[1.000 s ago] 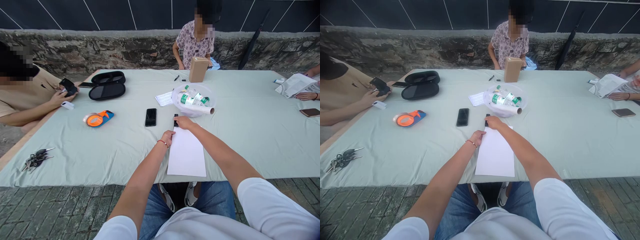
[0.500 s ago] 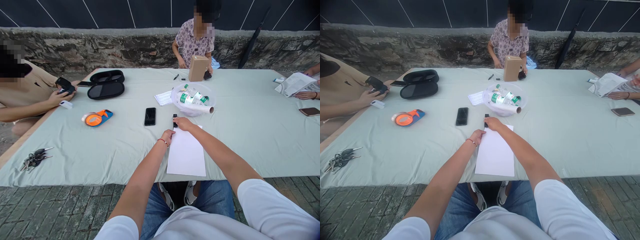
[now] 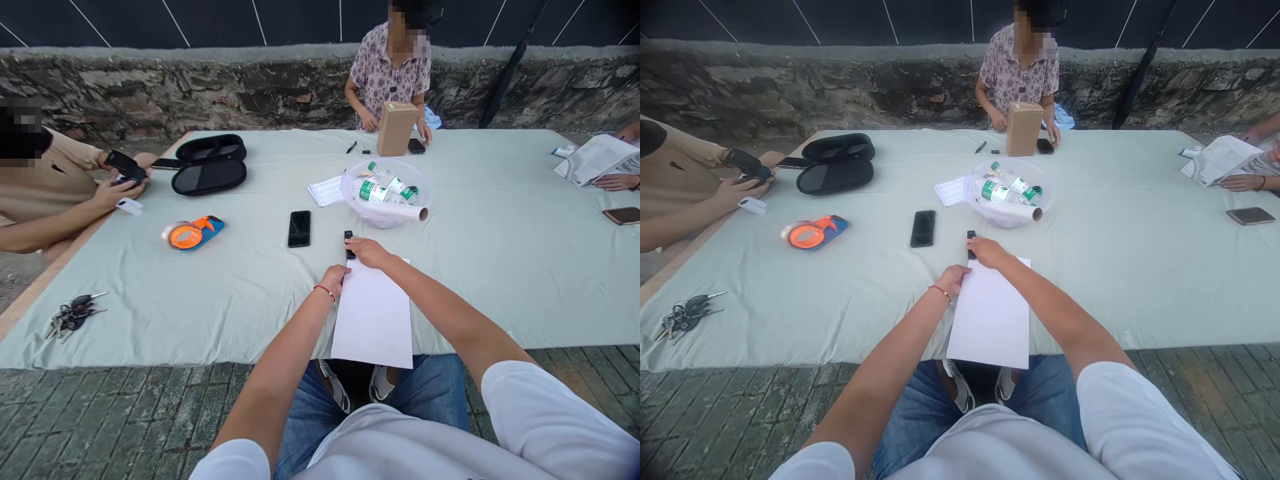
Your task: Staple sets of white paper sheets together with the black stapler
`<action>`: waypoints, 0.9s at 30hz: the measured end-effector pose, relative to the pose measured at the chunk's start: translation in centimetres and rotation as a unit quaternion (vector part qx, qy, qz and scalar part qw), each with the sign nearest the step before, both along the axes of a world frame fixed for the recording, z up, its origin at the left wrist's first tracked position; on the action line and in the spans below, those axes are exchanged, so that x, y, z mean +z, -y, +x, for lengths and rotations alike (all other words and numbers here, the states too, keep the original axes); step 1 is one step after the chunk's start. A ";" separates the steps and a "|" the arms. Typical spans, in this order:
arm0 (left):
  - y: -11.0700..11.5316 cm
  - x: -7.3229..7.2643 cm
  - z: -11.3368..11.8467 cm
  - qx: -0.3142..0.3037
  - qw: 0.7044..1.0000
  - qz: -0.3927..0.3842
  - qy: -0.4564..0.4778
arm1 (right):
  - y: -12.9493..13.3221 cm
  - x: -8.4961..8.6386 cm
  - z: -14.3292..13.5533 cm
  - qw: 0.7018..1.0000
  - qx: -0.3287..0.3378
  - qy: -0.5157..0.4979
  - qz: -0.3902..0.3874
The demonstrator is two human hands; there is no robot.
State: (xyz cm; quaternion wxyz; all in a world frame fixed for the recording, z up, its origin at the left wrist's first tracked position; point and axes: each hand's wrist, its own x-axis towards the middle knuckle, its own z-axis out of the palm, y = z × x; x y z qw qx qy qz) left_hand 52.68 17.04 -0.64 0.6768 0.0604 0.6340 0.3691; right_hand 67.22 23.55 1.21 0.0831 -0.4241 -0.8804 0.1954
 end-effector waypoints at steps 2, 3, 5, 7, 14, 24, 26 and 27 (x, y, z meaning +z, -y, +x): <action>0.7 -0.2 0.3 -0.015 1.000 -0.002 -0.010 | 0.5 -0.2 0.1 1.000 -0.002 -0.010 0.003; 1.0 -0.2 0.4 -0.020 1.000 0.002 -0.014 | 0.7 -0.2 0.1 1.000 -0.005 -0.017 0.005; 1.5 -0.4 0.6 -0.021 0.999 0.013 -0.020 | 0.9 -0.3 0.1 1.000 -0.012 -0.027 0.005; 1.7 -0.5 0.7 -0.022 0.999 0.021 -0.023 | 1.0 -0.2 0.1 0.999 -0.018 -0.030 0.002; 1.2 -0.7 0.8 -0.019 0.999 0.011 -0.035 | 1.3 -0.2 -0.1 0.998 -0.035 -0.043 -0.005; 1.1 -0.4 0.7 -0.032 0.999 -0.001 -0.019 | 1.5 -0.8 -0.1 0.997 -0.047 -0.060 -0.012; 1.1 -0.4 0.6 -0.035 0.999 -0.002 -0.018 | 1.5 -0.9 -0.1 0.997 -0.048 -0.064 -0.012; 1.1 -0.3 0.6 -0.035 0.999 -0.003 -0.018 | 1.5 -0.9 -0.1 0.997 -0.050 -0.065 -0.012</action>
